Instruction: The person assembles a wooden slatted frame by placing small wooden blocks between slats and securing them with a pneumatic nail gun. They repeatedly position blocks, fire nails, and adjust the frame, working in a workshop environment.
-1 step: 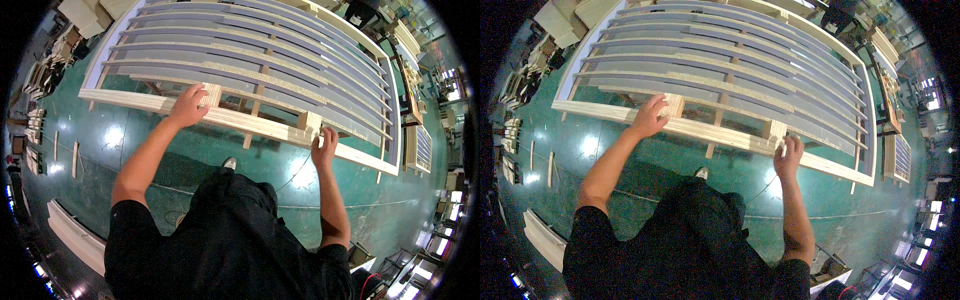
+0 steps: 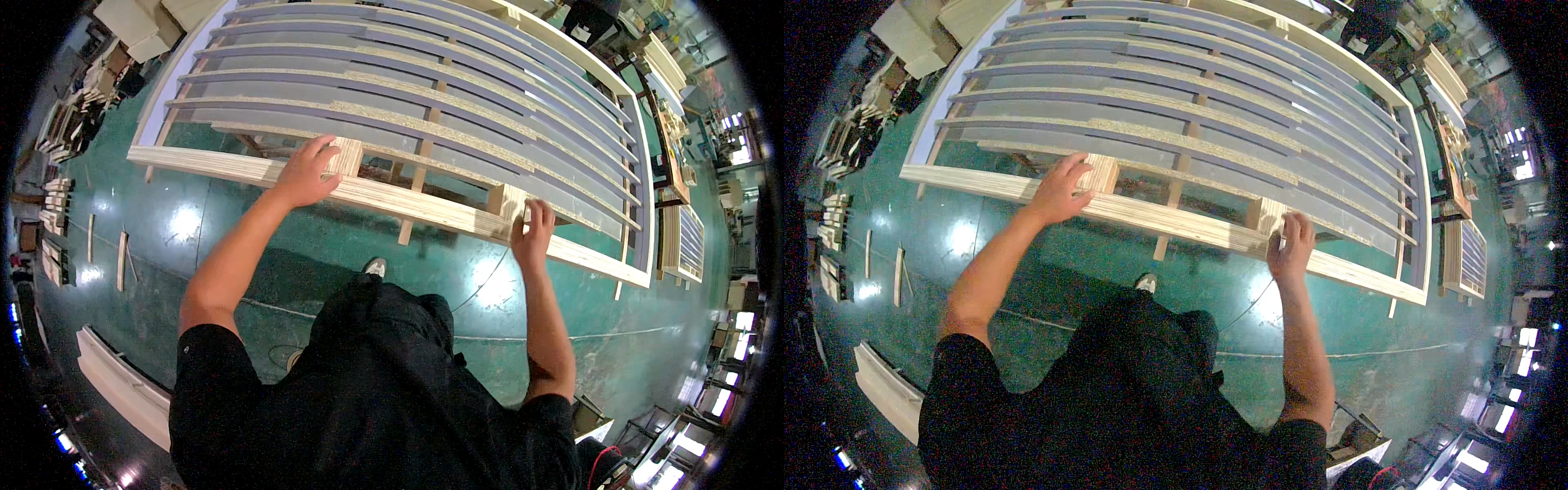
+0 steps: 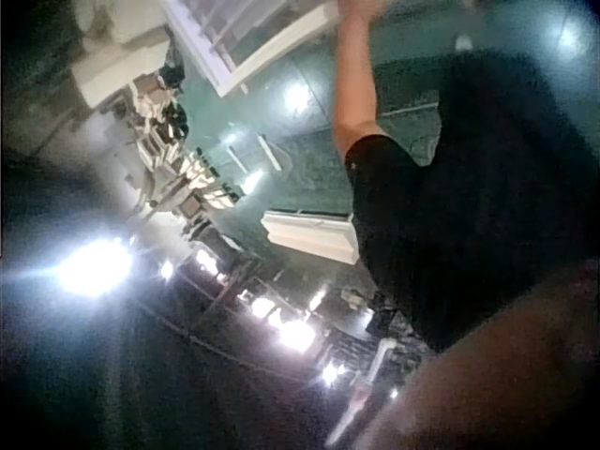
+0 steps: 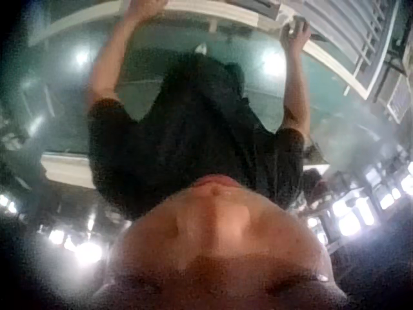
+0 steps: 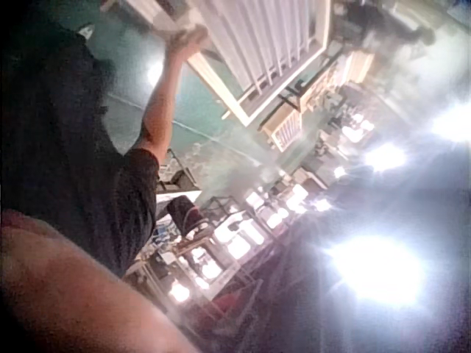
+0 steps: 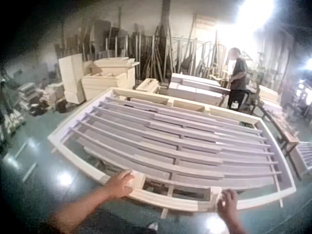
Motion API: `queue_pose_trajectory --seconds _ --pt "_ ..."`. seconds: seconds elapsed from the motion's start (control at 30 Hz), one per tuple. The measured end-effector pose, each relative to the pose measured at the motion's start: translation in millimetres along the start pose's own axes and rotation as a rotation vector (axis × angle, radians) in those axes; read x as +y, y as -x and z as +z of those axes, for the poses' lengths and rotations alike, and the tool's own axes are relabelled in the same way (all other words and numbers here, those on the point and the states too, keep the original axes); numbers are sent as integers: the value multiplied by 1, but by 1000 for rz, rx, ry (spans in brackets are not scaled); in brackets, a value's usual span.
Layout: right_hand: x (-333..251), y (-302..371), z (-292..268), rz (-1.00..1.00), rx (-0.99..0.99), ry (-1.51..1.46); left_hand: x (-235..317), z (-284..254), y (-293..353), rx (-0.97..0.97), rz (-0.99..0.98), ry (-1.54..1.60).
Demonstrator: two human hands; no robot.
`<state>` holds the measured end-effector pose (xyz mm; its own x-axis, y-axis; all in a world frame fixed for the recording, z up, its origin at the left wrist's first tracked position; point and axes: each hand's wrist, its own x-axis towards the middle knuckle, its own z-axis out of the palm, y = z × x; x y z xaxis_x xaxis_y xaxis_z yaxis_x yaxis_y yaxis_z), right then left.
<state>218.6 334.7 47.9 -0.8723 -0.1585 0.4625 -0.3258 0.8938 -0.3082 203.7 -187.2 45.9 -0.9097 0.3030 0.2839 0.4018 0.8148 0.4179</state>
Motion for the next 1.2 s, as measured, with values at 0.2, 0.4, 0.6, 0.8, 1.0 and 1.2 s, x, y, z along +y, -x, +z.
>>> queue_pose_trajectory --seconds 0.2,0.4,0.6,0.8,1.0,1.2 --pt "32 -28 33 172 -233 140 -25 -1 -4 -226 -7 -33" --pt "39 -29 36 234 -382 71 -23 -3 -8 -399 -128 -88" --pt "34 -31 37 204 -323 76 -13 -14 -18 -431 -38 -71" --pt "25 -38 29 267 -383 108 -10 -12 -22 -408 -28 -148" --pt "18 -38 24 270 -336 62 -12 -8 -21 -378 -8 -120" --pt "12 -39 21 326 -359 57 -8 -15 -26 -397 -12 -123"
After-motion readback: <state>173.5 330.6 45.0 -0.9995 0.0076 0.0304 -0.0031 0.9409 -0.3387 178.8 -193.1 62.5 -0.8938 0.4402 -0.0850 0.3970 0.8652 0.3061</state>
